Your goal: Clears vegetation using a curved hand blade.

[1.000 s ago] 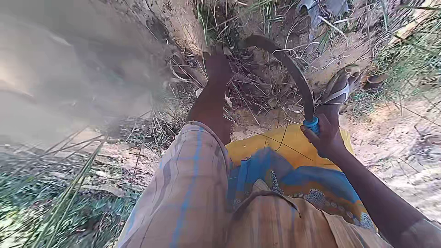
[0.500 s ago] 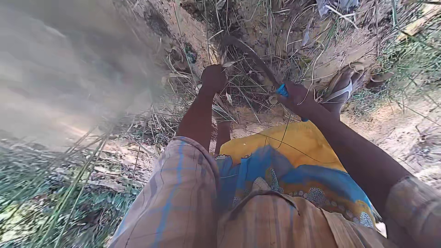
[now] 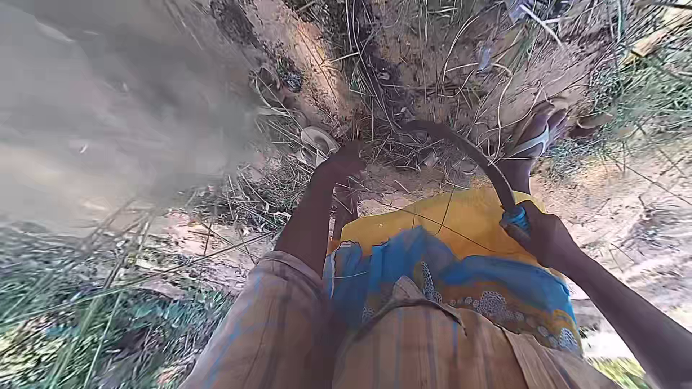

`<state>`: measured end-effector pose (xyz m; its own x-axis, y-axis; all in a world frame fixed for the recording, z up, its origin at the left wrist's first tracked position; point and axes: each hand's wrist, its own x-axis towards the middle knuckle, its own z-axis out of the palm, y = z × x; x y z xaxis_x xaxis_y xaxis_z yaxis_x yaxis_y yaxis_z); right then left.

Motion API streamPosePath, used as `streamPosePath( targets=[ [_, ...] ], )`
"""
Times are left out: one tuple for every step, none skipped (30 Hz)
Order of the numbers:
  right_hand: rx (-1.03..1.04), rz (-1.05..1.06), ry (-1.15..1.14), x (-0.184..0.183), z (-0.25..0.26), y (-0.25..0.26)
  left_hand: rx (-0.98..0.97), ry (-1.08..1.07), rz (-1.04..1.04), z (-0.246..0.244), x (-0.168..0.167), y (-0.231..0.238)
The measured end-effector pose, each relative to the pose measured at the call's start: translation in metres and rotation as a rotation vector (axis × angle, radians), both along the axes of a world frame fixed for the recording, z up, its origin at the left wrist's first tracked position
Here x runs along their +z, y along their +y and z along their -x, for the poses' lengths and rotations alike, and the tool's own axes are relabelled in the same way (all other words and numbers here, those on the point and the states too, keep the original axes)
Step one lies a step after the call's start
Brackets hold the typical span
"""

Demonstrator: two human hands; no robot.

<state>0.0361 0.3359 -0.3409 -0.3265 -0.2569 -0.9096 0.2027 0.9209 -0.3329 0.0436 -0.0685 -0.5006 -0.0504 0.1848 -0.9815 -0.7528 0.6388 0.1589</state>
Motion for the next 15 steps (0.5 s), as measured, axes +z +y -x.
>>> streamPosePath(
  targets=[
    [-0.029, 0.02, 0.068, -0.006, 0.007, -0.003, 0.294, 0.007, 0.051, 0.015, -0.003, 0.003],
    [-0.065, 0.027, 0.116, -0.011, 0.015, -0.009, 0.566, 0.0, 0.123, 0.029, -0.007, 0.01],
    [-0.095, 0.033, 0.157, -0.017, 0.024, -0.016, 0.775, -0.04, 0.19, 0.044, -0.01, 0.019],
    [-0.121, 0.041, 0.185, -0.023, 0.033, -0.023, 0.908, -0.097, 0.23, 0.058, -0.014, 0.029],
    [-0.136, 0.043, 0.191, -0.028, 0.041, -0.03, 0.964, -0.141, 0.269, 0.069, -0.019, 0.042],
    [-0.145, 0.042, 0.2, -0.032, 0.046, -0.037, 0.973, -0.165, 0.302, 0.075, -0.027, 0.053],
    [-0.149, 0.044, 0.214, -0.036, 0.051, -0.043, 0.963, -0.156, 0.346, 0.081, -0.034, 0.065],
    [-0.139, 0.048, 0.242, -0.041, 0.055, -0.048, 0.929, -0.13, 0.383, 0.085, -0.043, 0.074],
    [-0.122, 0.054, 0.26, -0.045, 0.059, -0.053, 0.871, -0.087, 0.402, 0.088, -0.051, 0.081],
    [-0.117, 0.057, 0.25, -0.049, 0.063, -0.058, 0.786, -0.053, 0.407, 0.09, -0.055, 0.084],
    [-0.109, 0.062, 0.234, -0.054, 0.066, -0.062, 0.659, -0.024, 0.414, 0.089, -0.058, 0.085],
    [-0.104, 0.069, 0.202, -0.059, 0.069, -0.066, 0.535, -0.01, 0.424, 0.088, -0.059, 0.081],
    [-0.101, 0.082, 0.159, -0.064, 0.073, -0.069, 0.477, 0.002, 0.449, 0.082, -0.06, 0.077],
    [-0.101, 0.096, 0.126, -0.067, 0.074, -0.073, 0.409, 0.046, 0.477, 0.076, -0.056, 0.071],
    [-0.093, 0.108, 0.113, -0.071, 0.074, -0.075, 0.384, 0.098, 0.494, 0.069, -0.049, 0.067]
  ],
)
